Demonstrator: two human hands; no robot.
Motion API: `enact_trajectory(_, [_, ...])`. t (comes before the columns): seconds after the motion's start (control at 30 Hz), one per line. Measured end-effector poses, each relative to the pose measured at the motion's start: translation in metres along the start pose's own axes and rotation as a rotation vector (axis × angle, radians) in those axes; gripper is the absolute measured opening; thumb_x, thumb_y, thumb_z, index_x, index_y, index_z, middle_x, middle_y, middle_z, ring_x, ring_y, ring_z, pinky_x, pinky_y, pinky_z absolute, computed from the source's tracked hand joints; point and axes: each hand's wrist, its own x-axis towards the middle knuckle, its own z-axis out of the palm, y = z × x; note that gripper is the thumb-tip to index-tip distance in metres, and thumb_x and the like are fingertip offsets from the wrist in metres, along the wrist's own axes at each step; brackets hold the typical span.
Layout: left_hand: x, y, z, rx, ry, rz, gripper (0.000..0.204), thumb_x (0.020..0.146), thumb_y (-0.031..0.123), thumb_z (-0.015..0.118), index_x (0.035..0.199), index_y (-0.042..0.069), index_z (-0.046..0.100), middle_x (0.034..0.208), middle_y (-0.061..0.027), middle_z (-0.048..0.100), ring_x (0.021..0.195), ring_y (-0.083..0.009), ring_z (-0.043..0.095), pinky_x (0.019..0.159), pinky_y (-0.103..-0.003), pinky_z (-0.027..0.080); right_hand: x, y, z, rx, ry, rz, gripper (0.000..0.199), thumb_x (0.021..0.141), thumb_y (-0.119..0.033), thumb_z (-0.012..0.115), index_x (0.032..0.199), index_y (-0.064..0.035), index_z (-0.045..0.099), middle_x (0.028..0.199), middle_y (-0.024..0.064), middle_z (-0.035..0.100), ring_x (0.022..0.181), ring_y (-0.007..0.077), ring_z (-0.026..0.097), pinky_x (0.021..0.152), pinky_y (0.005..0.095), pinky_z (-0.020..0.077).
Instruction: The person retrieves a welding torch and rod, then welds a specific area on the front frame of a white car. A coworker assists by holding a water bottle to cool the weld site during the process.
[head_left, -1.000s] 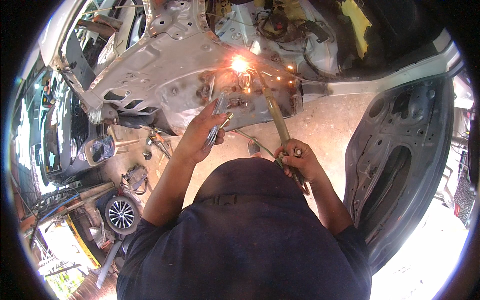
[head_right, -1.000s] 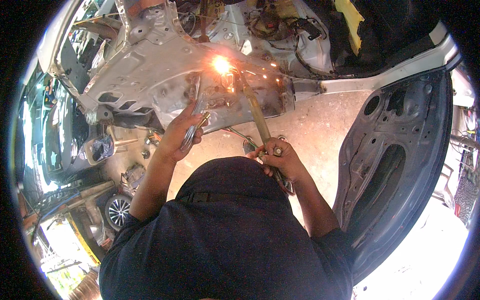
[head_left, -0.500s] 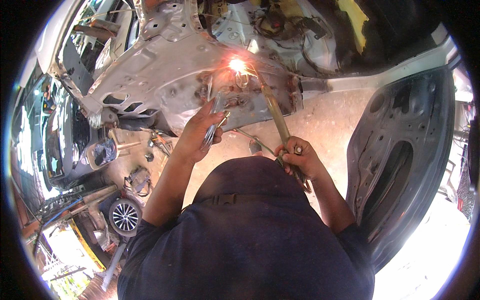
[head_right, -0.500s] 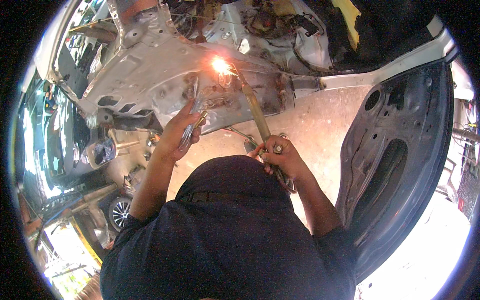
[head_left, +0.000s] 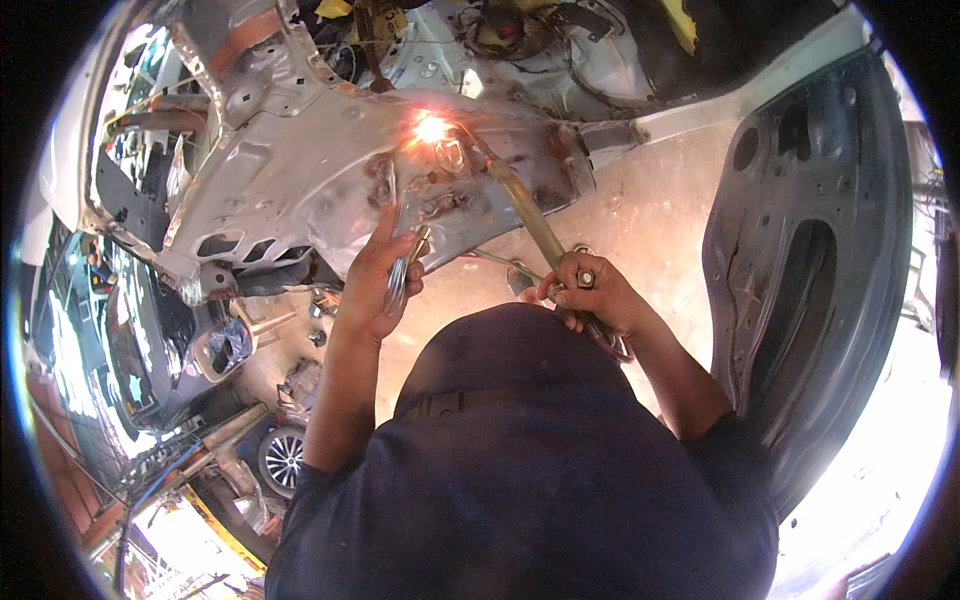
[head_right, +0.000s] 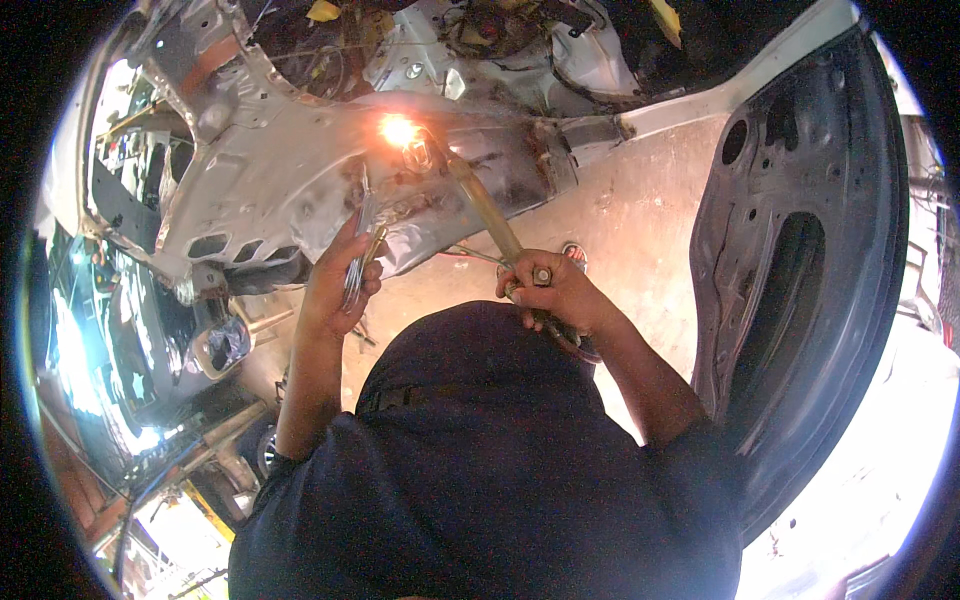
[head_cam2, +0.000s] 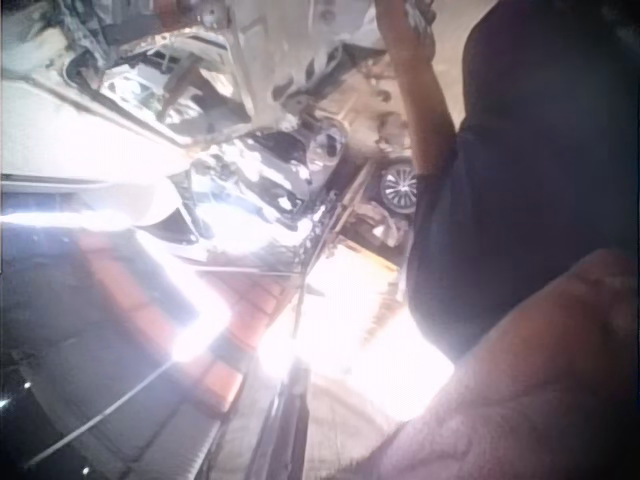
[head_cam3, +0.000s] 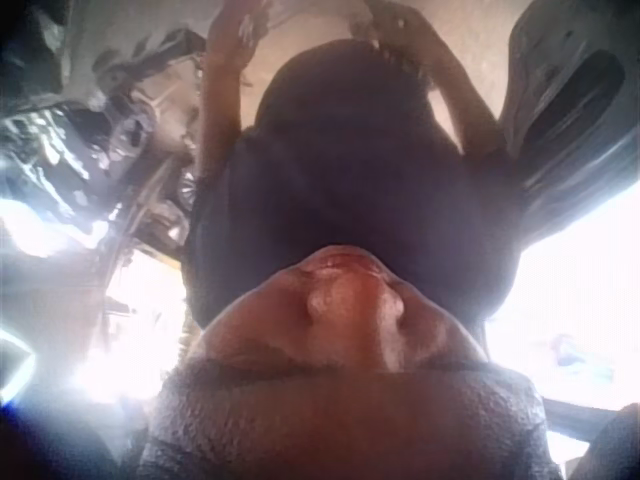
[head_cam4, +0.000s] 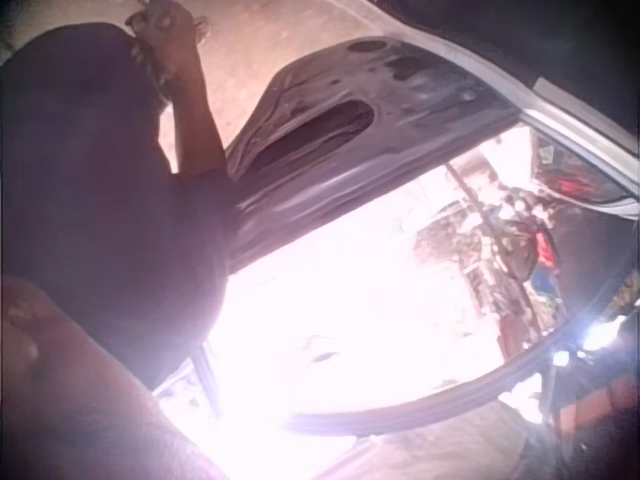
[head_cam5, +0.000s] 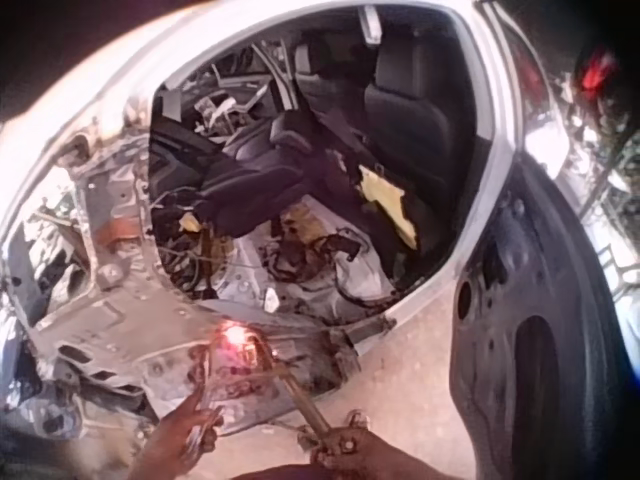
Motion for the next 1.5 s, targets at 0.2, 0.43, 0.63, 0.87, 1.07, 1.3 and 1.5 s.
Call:
enact_trajectory(0.2, [0.0025, -0.0001, -0.0001, -0.017, -0.008, -0.003, 0.075, 0.103, 0.018, 0.065, 0.17, 0.018, 0.031, 0.103, -0.0059, 0.067, 0.067, -0.0082, 0.06, 0.056, -0.022, 0.051, -0.0003, 0.002, 0.0002, 0.082, -0.005, 0.003, 0.024, 0.094, -0.001, 0.072, 0.088, -0.0117, 0.052, 0.108, 0.0125, 0.071, 0.063, 0.0099, 0.065, 0.054, 0.0251, 0.055])
enact_trajectory(0.43, [0.0013, 0.0019, 0.0028, -0.012, -0.008, -0.007, 0.071, 0.105, 0.017, 0.064, 0.169, 0.02, 0.033, 0.101, -0.006, 0.066, 0.068, -0.0084, 0.059, 0.056, -0.021, 0.052, 0.0011, 0.0033, -0.0018, 0.079, -0.032, -0.015, 0.024, 0.095, 0.0, 0.071, 0.088, -0.0125, 0.052, 0.106, 0.012, 0.072, 0.064, 0.0088, 0.065, 0.054, 0.0241, 0.0547])
enact_trajectory(0.63, [0.0011, 0.0001, 0.0029, -0.026, 0.013, -0.004, 0.069, 0.106, 0.018, 0.064, 0.169, 0.021, 0.035, 0.101, -0.0052, 0.066, 0.069, -0.0084, 0.06, 0.055, -0.021, 0.051, 0.0008, 0.0014, 0.0004, 0.058, 0.0, 0.002, 0.024, 0.095, -0.001, 0.072, 0.088, -0.0132, 0.052, 0.106, 0.0116, 0.072, 0.063, 0.0082, 0.065, 0.053, 0.0235, 0.0545])
enact_trajectory(0.87, [0.0033, 0.0009, 0.0009, -0.05, -0.031, -0.001, 0.07, 0.106, 0.018, 0.064, 0.169, 0.022, 0.035, 0.101, -0.0055, 0.065, 0.07, -0.0085, 0.06, 0.056, -0.021, 0.052, 0.0025, 0.004, -0.0014, 0.044, -0.018, -0.024, 0.024, 0.096, -0.002, 0.071, 0.088, -0.0135, 0.052, 0.106, 0.0117, 0.073, 0.063, 0.0074, 0.066, 0.052, 0.0226, 0.0545])
enact_trajectory(1.07, [0.0024, -0.0004, 0.0013, -0.043, -0.008, -0.001, 0.072, 0.105, 0.015, 0.063, 0.17, 0.021, 0.033, 0.102, -0.0054, 0.065, 0.07, -0.0079, 0.059, 0.057, -0.02, 0.052, 0.0033, 0.0059, -0.0033, 0.071, -0.038, -0.028, 0.024, 0.096, -0.002, 0.071, 0.088, -0.0132, 0.052, 0.106, 0.0118, 0.073, 0.063, 0.0072, 0.066, 0.053, 0.0227, 0.0551])
enact_trajectory(1.3, [0.0026, -0.001, 0.0014, -0.034, -0.002, 0.007, 0.071, 0.105, 0.015, 0.062, 0.17, 0.021, 0.032, 0.102, -0.0049, 0.065, 0.069, -0.0077, 0.059, 0.056, -0.02, 0.052, 0.0011, 0.0009, 0.0013, 0.069, -0.011, 0.005, 0.024, 0.096, 0.0, 0.071, 0.087, -0.0133, 0.053, 0.105, 0.0109, 0.073, 0.062, 0.0068, 0.065, 0.053, 0.0223, 0.0548])
enact_trajectory(1.5, [0.0017, -0.0005, 0.0032, -0.039, -0.003, 0.005, 0.07, 0.105, 0.015, 0.062, 0.169, 0.02, 0.033, 0.101, -0.0044, 0.066, 0.069, -0.0078, 0.06, 0.055, -0.021, 0.052, 0.0001, -0.001, 0.0015, 0.076, -0.002, 0.01, 0.024, 0.094, 0.001, 0.071, 0.088, -0.0132, 0.053, 0.105, 0.0111, 0.073, 0.063, 0.0074, 0.065, 0.053, 0.0231, 0.0549])
